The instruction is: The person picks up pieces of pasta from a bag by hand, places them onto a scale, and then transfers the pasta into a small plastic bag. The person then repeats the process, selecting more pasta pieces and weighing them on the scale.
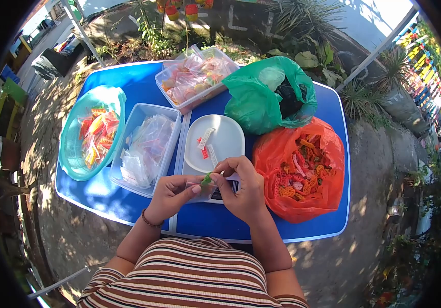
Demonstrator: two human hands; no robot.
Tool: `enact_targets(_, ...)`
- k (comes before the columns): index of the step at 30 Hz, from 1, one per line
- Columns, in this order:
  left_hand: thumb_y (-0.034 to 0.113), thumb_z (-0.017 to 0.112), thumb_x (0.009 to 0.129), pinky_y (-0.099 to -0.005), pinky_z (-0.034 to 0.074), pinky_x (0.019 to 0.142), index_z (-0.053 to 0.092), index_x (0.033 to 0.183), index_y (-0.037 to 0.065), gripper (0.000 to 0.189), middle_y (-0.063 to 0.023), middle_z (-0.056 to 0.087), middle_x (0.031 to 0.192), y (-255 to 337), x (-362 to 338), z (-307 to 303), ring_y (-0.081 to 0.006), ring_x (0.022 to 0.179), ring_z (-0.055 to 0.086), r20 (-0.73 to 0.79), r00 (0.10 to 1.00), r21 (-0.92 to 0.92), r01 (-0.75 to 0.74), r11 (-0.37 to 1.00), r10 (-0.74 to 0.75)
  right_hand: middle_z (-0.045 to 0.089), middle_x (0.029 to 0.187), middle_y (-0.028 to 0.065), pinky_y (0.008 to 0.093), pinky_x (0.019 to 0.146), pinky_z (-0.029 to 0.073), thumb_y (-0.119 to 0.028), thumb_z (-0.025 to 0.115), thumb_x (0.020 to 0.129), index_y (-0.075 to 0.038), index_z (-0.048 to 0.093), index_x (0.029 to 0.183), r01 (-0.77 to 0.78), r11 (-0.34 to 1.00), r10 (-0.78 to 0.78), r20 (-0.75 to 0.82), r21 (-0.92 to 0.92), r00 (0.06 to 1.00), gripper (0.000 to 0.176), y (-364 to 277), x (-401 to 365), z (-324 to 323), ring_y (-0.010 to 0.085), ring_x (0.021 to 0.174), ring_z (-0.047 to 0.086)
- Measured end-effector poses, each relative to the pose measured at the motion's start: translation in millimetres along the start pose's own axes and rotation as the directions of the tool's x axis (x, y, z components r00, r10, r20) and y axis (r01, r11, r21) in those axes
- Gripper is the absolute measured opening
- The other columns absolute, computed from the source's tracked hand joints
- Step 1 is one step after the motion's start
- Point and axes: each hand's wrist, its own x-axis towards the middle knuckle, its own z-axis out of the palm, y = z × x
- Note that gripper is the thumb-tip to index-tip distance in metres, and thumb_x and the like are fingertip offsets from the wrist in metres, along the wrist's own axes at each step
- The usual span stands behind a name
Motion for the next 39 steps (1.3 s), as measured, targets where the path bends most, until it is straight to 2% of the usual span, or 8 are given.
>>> enact_targets(11, 0.017, 0.066, 0.103, -0.0254, 0.055, 0.09, 0.072, 0.122, -0.003, 0.028, -0.0103, 0.076, 0.109, -9.3, 0.4, 5.1, -0.0107, 0.102, 0.068, -0.085, 0.995, 0.0, -0.052, 0.999, 0.052, 0.076, 0.09, 0.008, 0.0347, 0.079, 0.054, 0.005, 0.08, 0.074, -0.003, 0.07, 0.105, 0.162, 0.969, -0.099, 0.309, -0.187, 0.946, 0.033, -15.2, 6.1, -5.8, 0.0233, 0.093, 0.066)
enact_targets(17, 0.015, 0.064, 0.103, -0.0296, 0.058, 0.092, 0.069, 0.122, -0.006, 0.029, -0.0115, 0.075, 0.109, -8.9, 1.4, -7.0, -0.0147, 0.103, 0.071, 0.038, 0.998, 0.102, 0.041, 0.994, -0.045, 0.073, 0.091, 0.0085, 0.0293, 0.072, 0.053, 0.004, 0.078, 0.08, 0.0, 0.07, 0.103, 0.044, 0.999, -0.042, 0.093, -0.014, 0.995, 0.025, -3.8, 3.2, -2.7, 0.0171, 0.078, 0.065)
enact_targets(21, 0.013, 0.062, 0.104, -0.0322, 0.059, 0.093, 0.066, 0.119, -0.005, 0.023, -0.0128, 0.075, 0.111, -16.8, 2.2, -10.3, -0.0155, 0.101, 0.071, -0.084, 0.996, -0.081, 0.02, 0.997, -0.027, 0.069, 0.096, 0.0129, 0.0388, 0.074, 0.055, 0.0, 0.073, 0.083, 0.001, 0.069, 0.104, -0.084, 0.949, 0.084, -0.014, -0.304, 0.996, 0.022, 19.5, 7.5, -1.9, 0.0304, 0.084, 0.066)
enact_targets(24, 0.011, 0.061, 0.104, -0.0327, 0.058, 0.093, 0.065, 0.116, -0.003, 0.019, -0.0132, 0.075, 0.112, -24.9, 1.9, -12.4, -0.0156, 0.102, 0.071, -0.12, 0.993, -0.139, -0.01, 0.99, -0.007, 0.067, 0.1, 0.0143, 0.0424, 0.081, 0.053, -0.005, 0.074, 0.084, 0.001, 0.069, 0.101, 0.044, 0.808, -0.013, 0.057, -0.588, 0.998, 0.019, 40.3, 7.5, 10.1, 0.0341, 0.092, 0.063)
enact_targets(30, 0.01, 0.062, 0.103, -0.0319, 0.059, 0.091, 0.065, 0.114, -0.003, 0.017, -0.0138, 0.076, 0.109, -26.7, 2.4, -9.8, -0.0157, 0.099, 0.072, -0.218, 0.975, -0.121, -0.067, 0.99, 0.039, 0.067, 0.103, 0.0174, 0.0426, 0.084, 0.052, -0.008, 0.075, 0.085, 0.0, 0.07, 0.097, -0.02, 0.723, 0.059, 0.032, -0.691, 0.998, 0.016, 49.1, 5.0, 24.5, 0.0376, 0.094, 0.061)
enact_targets(33, 0.009, 0.069, 0.099, -0.0302, 0.059, 0.087, 0.067, 0.11, -0.003, 0.016, -0.0139, 0.076, 0.104, -28.2, 0.2, -17.3, -0.0156, 0.094, 0.073, -0.241, 0.97, -0.03, -0.045, 0.999, 0.036, 0.067, 0.104, 0.0163, 0.0372, 0.076, 0.054, -0.002, 0.073, 0.087, 0.001, 0.072, 0.101, -0.136, 0.894, 0.111, -0.082, -0.426, 0.99, 0.014, 45.5, 3.1, 18.1, 0.0307, 0.086, 0.066)
enact_targets(36, 0.007, 0.077, 0.092, -0.0256, 0.059, 0.081, 0.07, 0.106, -0.004, 0.019, -0.0119, 0.077, 0.098, -22.5, -1.9, -15.2, -0.0116, 0.088, 0.072, -0.268, 0.963, -0.024, -0.04, 0.999, 0.032, 0.067, 0.098, 0.0086, 0.0258, 0.07, 0.054, 0.002, 0.068, 0.095, 0.003, 0.072, 0.106, -0.227, 0.936, 0.243, -0.027, 0.27, 0.97, 0.012, 25.4, 0.1, 6.1, 0.0157, 0.083, 0.068)
enact_targets(39, 0.004, 0.081, 0.088, -0.0252, 0.059, 0.079, 0.07, 0.106, -0.004, 0.023, -0.012, 0.077, 0.096, -20.1, -1.7, -11.3, -0.0119, 0.087, 0.073, -0.244, 0.968, -0.032, -0.07, 0.997, 0.06, 0.067, 0.094, 0.0056, 0.0239, 0.075, 0.054, 0.005, 0.067, 0.095, 0.004, 0.072, 0.112, -0.098, 0.994, 0.095, 0.078, 0.044, 0.992, 0.018, 6.6, -0.3, -8.8, 0.0111, 0.087, 0.066)
